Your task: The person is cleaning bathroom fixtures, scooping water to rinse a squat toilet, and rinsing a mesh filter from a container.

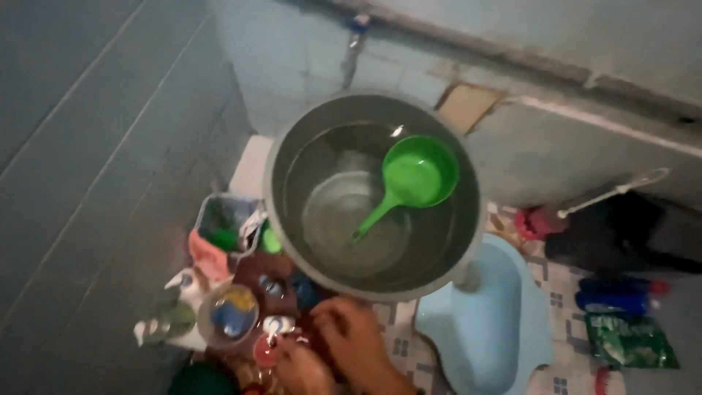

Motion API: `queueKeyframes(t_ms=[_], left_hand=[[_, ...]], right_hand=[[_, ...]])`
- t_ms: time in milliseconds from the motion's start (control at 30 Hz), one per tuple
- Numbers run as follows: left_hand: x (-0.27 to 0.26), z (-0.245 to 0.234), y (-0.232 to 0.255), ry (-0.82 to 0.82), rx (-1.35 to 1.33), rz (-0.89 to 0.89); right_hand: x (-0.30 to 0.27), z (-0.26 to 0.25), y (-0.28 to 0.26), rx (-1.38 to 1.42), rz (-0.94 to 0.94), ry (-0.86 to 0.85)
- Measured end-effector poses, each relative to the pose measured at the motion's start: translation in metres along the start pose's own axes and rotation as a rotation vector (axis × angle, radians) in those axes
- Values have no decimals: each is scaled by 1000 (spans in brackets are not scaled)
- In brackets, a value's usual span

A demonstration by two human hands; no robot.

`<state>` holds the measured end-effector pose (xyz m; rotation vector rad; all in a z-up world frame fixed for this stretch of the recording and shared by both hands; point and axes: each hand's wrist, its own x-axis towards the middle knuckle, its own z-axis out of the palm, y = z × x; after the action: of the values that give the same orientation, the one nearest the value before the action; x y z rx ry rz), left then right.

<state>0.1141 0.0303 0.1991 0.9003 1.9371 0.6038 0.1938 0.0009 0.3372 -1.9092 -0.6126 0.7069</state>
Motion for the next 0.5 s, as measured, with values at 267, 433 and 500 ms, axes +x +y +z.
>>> queueKeyframes(t_ms=[267,433,500], left_hand=[[-51,49,-3,-219,-195,444],[-66,64,-11,-426,-290,218],[-74,63,-5,-553,-474,-59]], right_hand=[[95,-83,63,-427,-82,-47],[164,-78,170,-651,40,-299],[193,-68,228,-559,145,-380]])
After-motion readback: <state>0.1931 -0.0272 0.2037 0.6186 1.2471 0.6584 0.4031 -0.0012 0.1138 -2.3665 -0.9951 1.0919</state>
